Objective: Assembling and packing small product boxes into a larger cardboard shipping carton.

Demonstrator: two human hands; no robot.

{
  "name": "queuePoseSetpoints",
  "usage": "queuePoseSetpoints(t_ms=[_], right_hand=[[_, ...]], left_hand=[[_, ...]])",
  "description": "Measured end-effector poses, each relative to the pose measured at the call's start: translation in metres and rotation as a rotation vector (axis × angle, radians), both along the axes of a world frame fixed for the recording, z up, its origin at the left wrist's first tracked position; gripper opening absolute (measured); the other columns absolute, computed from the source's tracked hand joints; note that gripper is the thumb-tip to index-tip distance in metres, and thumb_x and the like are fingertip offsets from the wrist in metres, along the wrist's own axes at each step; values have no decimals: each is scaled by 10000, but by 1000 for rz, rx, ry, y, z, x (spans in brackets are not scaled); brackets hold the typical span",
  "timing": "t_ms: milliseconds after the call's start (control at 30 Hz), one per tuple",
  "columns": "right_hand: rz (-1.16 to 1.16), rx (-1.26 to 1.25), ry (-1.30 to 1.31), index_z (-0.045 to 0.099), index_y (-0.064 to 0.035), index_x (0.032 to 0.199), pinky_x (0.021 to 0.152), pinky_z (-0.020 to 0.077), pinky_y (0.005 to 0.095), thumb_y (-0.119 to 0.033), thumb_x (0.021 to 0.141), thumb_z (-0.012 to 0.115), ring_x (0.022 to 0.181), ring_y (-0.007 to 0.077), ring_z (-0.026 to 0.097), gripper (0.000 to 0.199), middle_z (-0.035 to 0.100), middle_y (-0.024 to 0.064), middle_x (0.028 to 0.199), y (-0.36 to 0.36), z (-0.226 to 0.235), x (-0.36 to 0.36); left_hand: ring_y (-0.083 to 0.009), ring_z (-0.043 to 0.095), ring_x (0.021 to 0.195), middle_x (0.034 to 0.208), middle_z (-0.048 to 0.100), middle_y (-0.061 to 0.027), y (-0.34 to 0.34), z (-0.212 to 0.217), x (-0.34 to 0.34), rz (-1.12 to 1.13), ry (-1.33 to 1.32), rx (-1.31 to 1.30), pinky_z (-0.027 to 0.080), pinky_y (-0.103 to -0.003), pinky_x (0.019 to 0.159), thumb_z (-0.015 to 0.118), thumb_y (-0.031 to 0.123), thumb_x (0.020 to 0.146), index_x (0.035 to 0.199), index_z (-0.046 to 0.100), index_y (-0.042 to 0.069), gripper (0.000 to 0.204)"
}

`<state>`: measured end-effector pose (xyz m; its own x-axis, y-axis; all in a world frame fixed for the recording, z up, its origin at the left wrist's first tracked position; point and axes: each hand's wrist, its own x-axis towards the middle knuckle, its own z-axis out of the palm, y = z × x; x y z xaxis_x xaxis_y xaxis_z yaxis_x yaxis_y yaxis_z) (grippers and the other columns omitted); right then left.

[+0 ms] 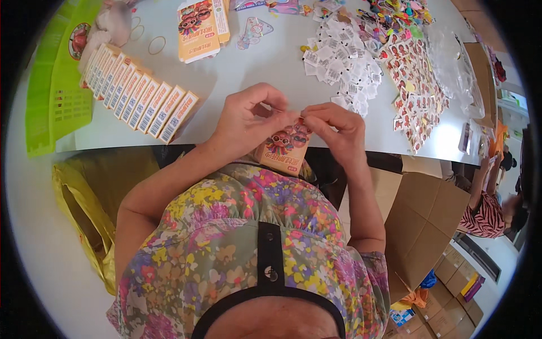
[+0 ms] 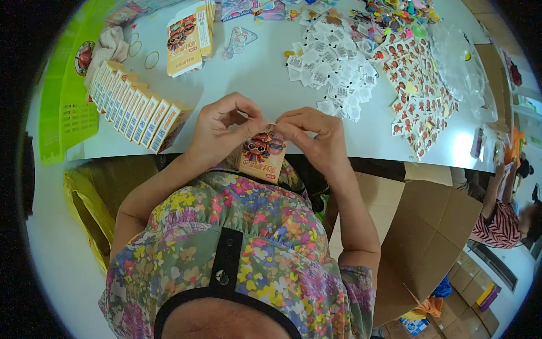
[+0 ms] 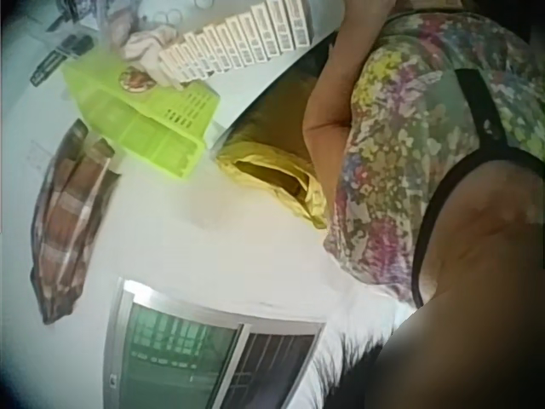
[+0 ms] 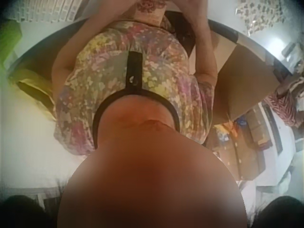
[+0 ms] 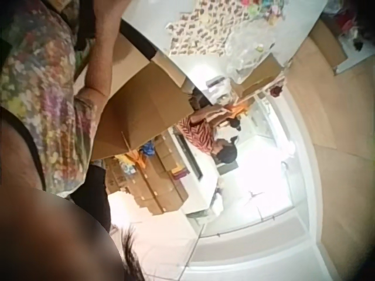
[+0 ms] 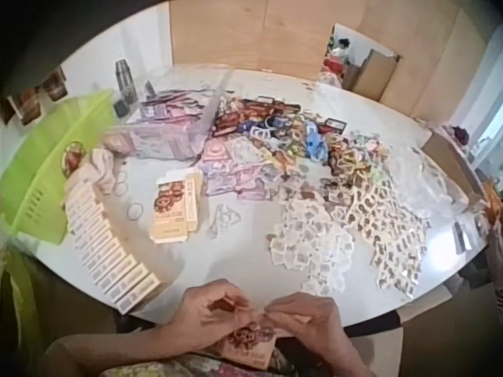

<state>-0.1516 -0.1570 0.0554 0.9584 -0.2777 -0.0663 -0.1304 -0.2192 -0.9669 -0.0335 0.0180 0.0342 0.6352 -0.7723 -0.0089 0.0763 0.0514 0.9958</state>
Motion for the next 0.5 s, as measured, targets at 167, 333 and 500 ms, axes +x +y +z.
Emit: queuePoseSetpoints(t_ms=[167, 333, 500], right_hand=[[49, 223, 196, 720, 36, 878, 688, 511, 234, 4, 830, 693, 750, 86, 618, 63, 696, 56, 857, -12, 9, 10], [65, 183, 305, 720, 40, 849, 666, 496, 213, -2, 823, 706, 732, 66, 606, 51, 692, 51, 836, -15, 17, 16], [116, 160, 244, 723, 27, 875, 704, 500, 226, 9, 839, 683, 785, 83, 619, 57, 698, 68, 860, -13, 15, 15]], left_hand=[[-73, 640, 763, 844, 663, -27, -1, 2, 4, -4, 220, 7, 536, -216, 678, 721, 24, 838, 903, 636, -16, 114], [-70, 641, 765, 838, 674, -32, -1, 11, 6, 19, 393, 20, 535, -214, 690, 716, 12, 837, 908, 657, -18, 97], [-59, 597, 810, 902, 646, -26, 5, 7, 9, -66, 268, 0, 483, -194, 734, 683, -4, 858, 907, 686, 7, 50]])
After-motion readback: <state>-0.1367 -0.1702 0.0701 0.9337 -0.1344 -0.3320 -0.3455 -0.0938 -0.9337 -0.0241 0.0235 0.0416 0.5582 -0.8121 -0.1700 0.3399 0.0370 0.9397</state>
